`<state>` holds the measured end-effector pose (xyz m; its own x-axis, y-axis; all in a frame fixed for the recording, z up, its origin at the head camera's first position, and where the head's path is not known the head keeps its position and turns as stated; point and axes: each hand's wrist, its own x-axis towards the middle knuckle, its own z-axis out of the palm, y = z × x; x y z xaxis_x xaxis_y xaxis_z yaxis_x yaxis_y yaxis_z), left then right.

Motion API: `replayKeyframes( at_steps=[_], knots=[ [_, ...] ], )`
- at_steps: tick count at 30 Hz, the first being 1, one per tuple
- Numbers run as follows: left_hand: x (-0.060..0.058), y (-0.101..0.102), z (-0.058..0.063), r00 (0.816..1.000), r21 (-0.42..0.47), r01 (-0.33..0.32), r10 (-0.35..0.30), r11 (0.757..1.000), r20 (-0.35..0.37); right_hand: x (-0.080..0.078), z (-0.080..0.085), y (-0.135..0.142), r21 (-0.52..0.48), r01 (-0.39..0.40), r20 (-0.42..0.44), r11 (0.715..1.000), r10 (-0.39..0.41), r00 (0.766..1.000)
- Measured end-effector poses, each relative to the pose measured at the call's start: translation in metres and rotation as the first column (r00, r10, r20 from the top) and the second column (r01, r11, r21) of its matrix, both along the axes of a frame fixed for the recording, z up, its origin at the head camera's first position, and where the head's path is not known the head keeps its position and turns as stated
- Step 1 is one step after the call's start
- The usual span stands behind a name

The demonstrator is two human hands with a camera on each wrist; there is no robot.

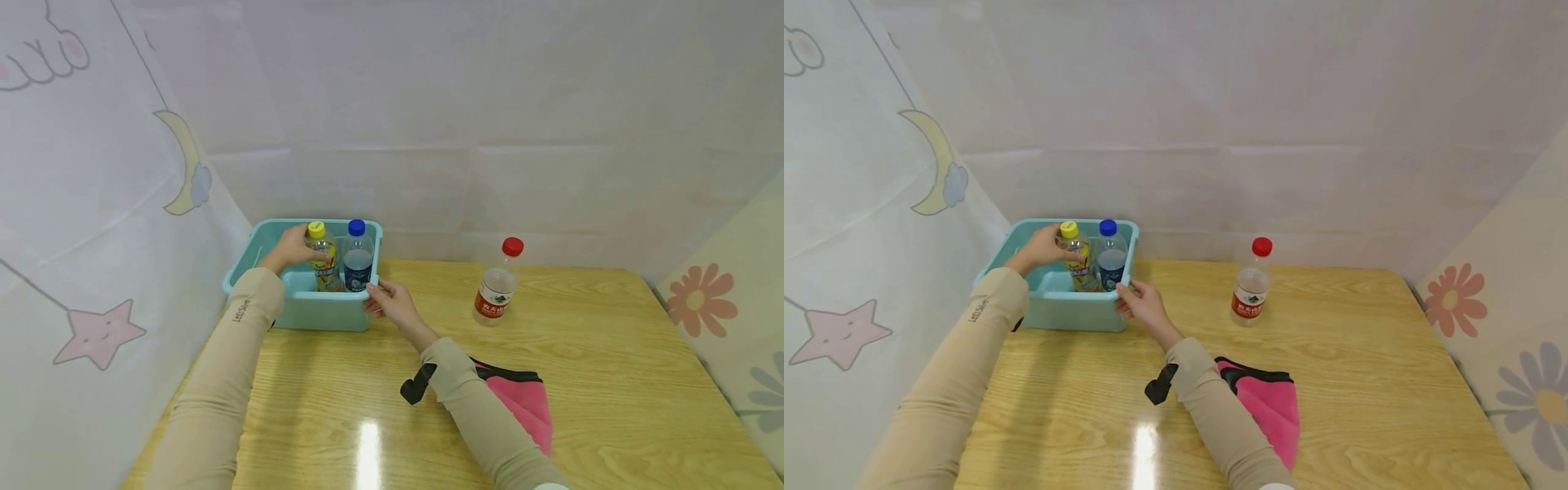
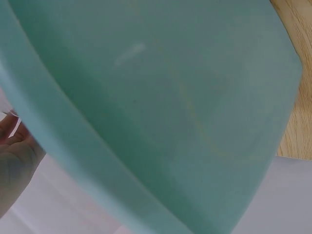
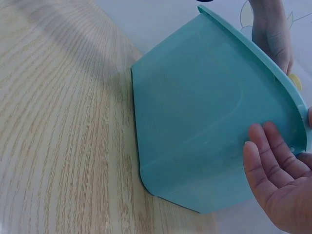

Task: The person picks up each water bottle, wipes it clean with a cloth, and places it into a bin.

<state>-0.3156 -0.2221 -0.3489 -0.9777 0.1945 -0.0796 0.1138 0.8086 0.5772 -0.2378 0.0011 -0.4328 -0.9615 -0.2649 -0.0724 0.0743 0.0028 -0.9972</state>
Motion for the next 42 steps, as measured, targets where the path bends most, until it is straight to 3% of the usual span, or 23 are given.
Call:
replayKeyframes(
  at_steps=[9,15,26,31,34,38,42],
  knots=[
    [0.002,-0.004,0.004,1.0,0.036,-0.005,0.004,0.999,0.014,0.0,0.001,-0.001,0.0,0.005,0.011,1.0,-0.005,1.0],
    [0.009,-0.007,0.006,1.0,0.097,-0.01,0.008,0.995,0.022,-0.002,0.0,-0.001,-0.003,0.013,0.02,1.0,-0.013,1.0],
    [0.02,-0.011,0.005,0.999,0.113,-0.036,0.036,0.993,0.0,-0.006,0.0,0.004,0.013,0.019,0.02,1.0,-0.019,1.0],
    [0.026,-0.01,0.005,0.995,0.168,-0.04,0.056,0.985,-0.088,-0.002,0.0,0.009,0.036,0.075,-0.013,0.996,-0.075,0.997],
    [0.034,-0.008,0.005,0.975,0.216,-0.02,0.068,0.976,-0.213,0.001,0.002,0.012,0.065,0.133,-0.067,0.989,-0.128,0.989],
    [0.046,-0.002,0.005,0.925,0.268,0.03,0.074,0.963,-0.372,0.005,0.006,0.018,0.09,0.228,-0.116,0.97,-0.217,0.969],
    [0.057,0.006,0.005,0.885,0.299,0.087,0.064,0.95,-0.461,0.007,0.009,0.024,0.099,0.261,-0.158,0.96,-0.243,0.957]
  ],
)
